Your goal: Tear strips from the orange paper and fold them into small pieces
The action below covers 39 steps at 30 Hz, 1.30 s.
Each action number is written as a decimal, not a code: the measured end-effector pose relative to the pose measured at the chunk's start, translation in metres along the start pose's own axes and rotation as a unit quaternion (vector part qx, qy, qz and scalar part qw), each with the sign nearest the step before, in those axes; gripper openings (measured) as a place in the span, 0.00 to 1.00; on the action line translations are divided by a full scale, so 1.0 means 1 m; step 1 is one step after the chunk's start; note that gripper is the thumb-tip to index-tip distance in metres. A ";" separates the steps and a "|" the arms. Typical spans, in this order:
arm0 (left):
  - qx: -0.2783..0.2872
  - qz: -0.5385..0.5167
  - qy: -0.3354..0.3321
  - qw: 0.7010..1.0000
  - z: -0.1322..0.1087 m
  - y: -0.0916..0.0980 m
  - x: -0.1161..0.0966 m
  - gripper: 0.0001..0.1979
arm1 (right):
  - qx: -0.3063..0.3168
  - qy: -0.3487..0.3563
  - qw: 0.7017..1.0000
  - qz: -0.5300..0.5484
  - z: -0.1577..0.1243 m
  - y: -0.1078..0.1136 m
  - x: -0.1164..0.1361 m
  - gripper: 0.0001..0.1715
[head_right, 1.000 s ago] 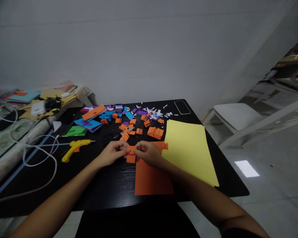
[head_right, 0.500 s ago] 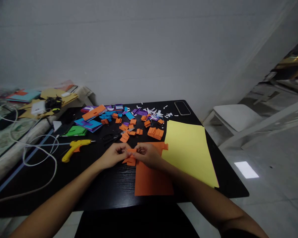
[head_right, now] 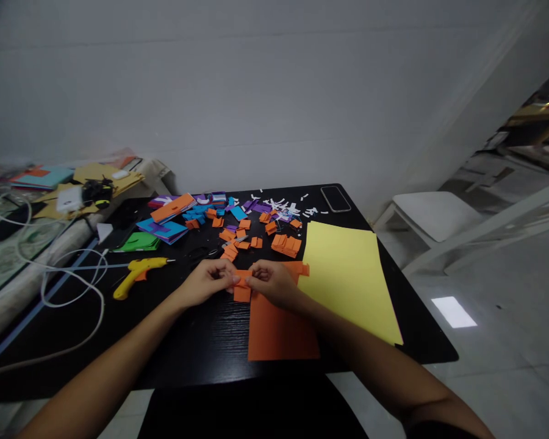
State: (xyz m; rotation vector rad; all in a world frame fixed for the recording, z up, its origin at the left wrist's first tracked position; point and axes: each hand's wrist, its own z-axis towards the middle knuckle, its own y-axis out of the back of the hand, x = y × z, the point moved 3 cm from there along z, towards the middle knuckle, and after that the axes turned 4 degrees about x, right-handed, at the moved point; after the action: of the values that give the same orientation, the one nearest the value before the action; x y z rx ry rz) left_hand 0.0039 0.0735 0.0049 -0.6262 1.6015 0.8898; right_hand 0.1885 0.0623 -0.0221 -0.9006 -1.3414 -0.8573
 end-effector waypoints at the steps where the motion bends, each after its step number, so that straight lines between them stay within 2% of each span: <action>1: 0.000 0.000 -0.001 1.000 0.000 0.001 0.000 0.15 | -0.001 0.001 1.000 -0.003 0.000 0.000 0.000 0.17; 6: -0.004 0.013 -0.002 1.000 0.001 0.003 0.000 0.15 | -0.029 0.040 0.999 -0.022 0.000 0.002 0.002 0.15; 11: -0.008 0.038 -0.016 0.999 -0.001 0.002 0.000 0.13 | -0.047 0.087 0.994 -0.048 -0.002 0.002 -0.001 0.18; 17: -0.065 0.065 -0.044 0.995 -0.001 0.000 -0.001 0.12 | -0.045 0.059 0.997 -0.006 -0.003 0.001 -0.004 0.17; 31: -0.094 0.065 -0.087 0.990 0.000 -0.002 0.000 0.12 | -0.079 0.041 0.996 0.020 -0.002 0.002 0.000 0.18; 39: -0.089 0.117 -0.109 0.983 -0.003 -0.004 -0.010 0.10 | -0.082 0.029 0.996 0.024 -0.003 0.002 0.000 0.18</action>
State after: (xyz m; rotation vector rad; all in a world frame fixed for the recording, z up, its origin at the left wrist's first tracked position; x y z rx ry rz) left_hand 0.0071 0.0681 0.0139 -0.4500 1.4243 1.2446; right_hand 0.1918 0.0608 -0.0226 -1.0246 -1.2073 -0.9596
